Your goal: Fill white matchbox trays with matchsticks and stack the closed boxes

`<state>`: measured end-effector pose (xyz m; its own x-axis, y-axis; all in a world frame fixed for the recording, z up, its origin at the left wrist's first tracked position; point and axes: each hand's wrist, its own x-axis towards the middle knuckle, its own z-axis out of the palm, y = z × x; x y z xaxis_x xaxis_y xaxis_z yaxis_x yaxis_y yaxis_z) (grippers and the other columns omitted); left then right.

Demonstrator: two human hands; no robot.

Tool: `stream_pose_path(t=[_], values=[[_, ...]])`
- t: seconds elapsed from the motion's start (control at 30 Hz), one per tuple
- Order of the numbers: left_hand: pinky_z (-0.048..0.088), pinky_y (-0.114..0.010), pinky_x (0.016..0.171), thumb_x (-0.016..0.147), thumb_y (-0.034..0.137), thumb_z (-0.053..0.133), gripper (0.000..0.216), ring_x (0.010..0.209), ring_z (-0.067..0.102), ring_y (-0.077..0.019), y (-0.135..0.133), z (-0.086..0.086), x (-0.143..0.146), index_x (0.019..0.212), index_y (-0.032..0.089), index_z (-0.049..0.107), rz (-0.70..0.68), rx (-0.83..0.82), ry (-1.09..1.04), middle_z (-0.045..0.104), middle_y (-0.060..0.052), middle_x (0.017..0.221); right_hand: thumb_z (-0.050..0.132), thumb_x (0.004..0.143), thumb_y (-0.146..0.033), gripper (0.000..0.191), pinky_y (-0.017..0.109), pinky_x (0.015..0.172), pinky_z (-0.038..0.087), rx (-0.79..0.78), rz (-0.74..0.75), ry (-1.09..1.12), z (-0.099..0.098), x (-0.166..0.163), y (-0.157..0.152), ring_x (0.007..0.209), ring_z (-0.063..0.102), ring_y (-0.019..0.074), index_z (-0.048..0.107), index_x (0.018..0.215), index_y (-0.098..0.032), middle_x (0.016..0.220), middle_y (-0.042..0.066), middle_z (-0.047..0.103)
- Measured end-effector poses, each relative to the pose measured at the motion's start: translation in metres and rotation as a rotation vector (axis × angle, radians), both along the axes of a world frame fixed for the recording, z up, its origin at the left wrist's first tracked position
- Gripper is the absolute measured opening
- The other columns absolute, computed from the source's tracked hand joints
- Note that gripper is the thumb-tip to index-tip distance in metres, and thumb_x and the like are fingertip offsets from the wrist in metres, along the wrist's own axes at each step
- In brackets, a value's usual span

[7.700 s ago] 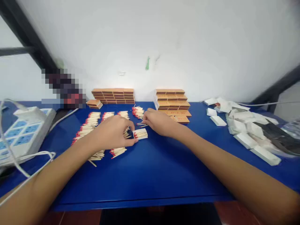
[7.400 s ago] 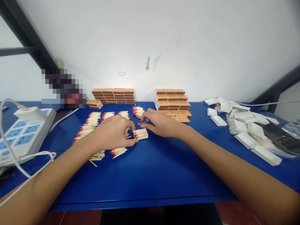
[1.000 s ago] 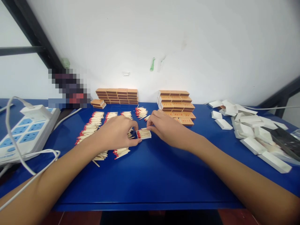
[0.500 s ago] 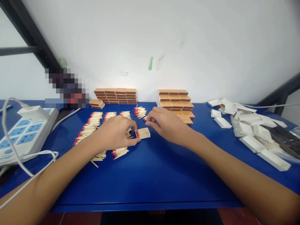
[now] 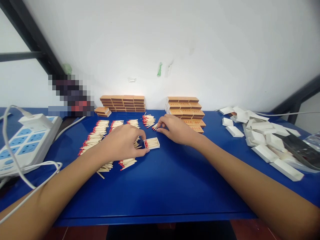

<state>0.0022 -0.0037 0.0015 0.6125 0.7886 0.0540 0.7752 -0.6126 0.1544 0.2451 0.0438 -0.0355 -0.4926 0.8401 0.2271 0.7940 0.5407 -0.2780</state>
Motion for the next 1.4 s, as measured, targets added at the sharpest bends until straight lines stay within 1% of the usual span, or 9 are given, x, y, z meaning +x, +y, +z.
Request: stream_pose_path(t=[0.07, 0.13, 0.3, 0.43, 0.6, 0.7, 0.9, 1.13, 1.4], values=[[0.040, -0.033, 0.065, 0.086, 0.046, 0.074, 0.029, 0.074, 0.067, -0.0224, 0.000, 0.000, 0.000, 0.099, 0.022, 0.080, -0.002, -0.003, 0.001, 0.074, -0.003, 0.077, 0.061, 0.102, -0.017, 0.016, 0.034, 0.090, 0.044, 0.026, 0.036, 0.010, -0.003, 0.005, 0.005, 0.104, 0.059, 0.0241, 0.067, 0.117, -0.017, 0.113, 0.011, 0.063], [0.039, -0.033, 0.065, 0.086, 0.046, 0.073, 0.028, 0.075, 0.066, -0.0226, -0.001, 0.001, 0.000, 0.099, 0.021, 0.080, -0.001, -0.007, 0.004, 0.073, -0.003, 0.076, 0.057, 0.103, -0.014, 0.021, 0.035, 0.092, 0.043, 0.045, 0.066, -0.009, -0.007, 0.007, 0.011, 0.109, 0.057, 0.0253, 0.066, 0.122, -0.018, 0.115, 0.012, 0.062], [0.038, -0.032, 0.065, 0.085, 0.047, 0.074, 0.030, 0.075, 0.065, -0.0224, 0.000, 0.001, 0.000, 0.099, 0.021, 0.080, 0.009, -0.019, 0.004, 0.073, -0.003, 0.075, 0.056, 0.105, -0.020, 0.012, 0.036, 0.091, 0.044, 0.069, 0.087, -0.031, -0.013, 0.009, 0.019, 0.106, 0.056, 0.0265, 0.068, 0.103, -0.018, 0.108, 0.011, 0.062], [0.037, -0.032, 0.065, 0.085, 0.047, 0.074, 0.030, 0.074, 0.065, -0.0220, 0.000, 0.000, 0.001, 0.099, 0.021, 0.080, 0.013, -0.019, 0.001, 0.072, -0.003, 0.075, 0.056, 0.105, -0.020, 0.013, 0.038, 0.089, 0.045, 0.055, 0.079, -0.038, -0.013, 0.011, 0.017, 0.104, 0.055, 0.0272, 0.064, 0.097, -0.017, 0.106, 0.012, 0.062], [0.036, -0.032, 0.064, 0.085, 0.047, 0.074, 0.029, 0.073, 0.065, -0.0217, 0.001, -0.001, 0.001, 0.098, 0.021, 0.080, -0.004, 0.001, 0.000, 0.073, -0.003, 0.075, 0.053, 0.107, -0.025, 0.017, 0.040, 0.089, 0.046, 0.044, 0.089, -0.027, -0.007, 0.012, 0.009, 0.101, 0.056, 0.0269, 0.062, 0.095, -0.018, 0.105, 0.012, 0.062], [0.036, -0.032, 0.063, 0.086, 0.047, 0.073, 0.029, 0.072, 0.065, -0.0215, 0.001, -0.001, 0.000, 0.098, 0.021, 0.080, -0.003, 0.008, -0.005, 0.073, -0.003, 0.076, 0.052, 0.107, -0.025, 0.016, 0.040, 0.090, 0.046, 0.039, 0.111, -0.002, 0.003, 0.012, -0.003, 0.101, 0.056, 0.0265, 0.060, 0.096, -0.019, 0.106, 0.012, 0.063], [0.036, -0.032, 0.063, 0.086, 0.048, 0.074, 0.031, 0.073, 0.066, -0.0220, 0.002, -0.002, -0.001, 0.102, 0.022, 0.081, 0.006, 0.012, -0.011, 0.075, -0.003, 0.080, 0.050, 0.107, -0.023, 0.015, 0.038, 0.086, 0.045, -0.049, 0.176, -0.021, 0.026, 0.004, -0.037, 0.100, 0.056, 0.0255, 0.060, 0.096, -0.019, 0.107, 0.011, 0.063], [0.037, -0.033, 0.065, 0.086, 0.045, 0.074, 0.028, 0.074, 0.067, -0.0220, 0.003, -0.004, -0.001, 0.099, 0.022, 0.080, -0.009, 0.030, -0.018, 0.075, -0.002, 0.078, 0.048, 0.106, -0.012, 0.017, 0.037, 0.086, 0.045, -0.081, 0.258, -0.069, 0.023, -0.008, -0.052, 0.099, 0.056, 0.0247, 0.062, 0.098, -0.018, 0.104, 0.010, 0.062], [0.036, -0.032, 0.064, 0.087, 0.047, 0.073, 0.029, 0.070, 0.065, -0.0209, 0.002, -0.003, -0.001, 0.099, 0.022, 0.080, -0.013, 0.032, -0.024, 0.072, -0.001, 0.073, 0.052, 0.106, -0.017, 0.014, 0.034, 0.083, 0.044, -0.163, 0.257, 0.027, 0.022, -0.006, -0.050, 0.096, 0.057, 0.0218, 0.063, 0.097, -0.018, 0.104, 0.008, 0.063]])
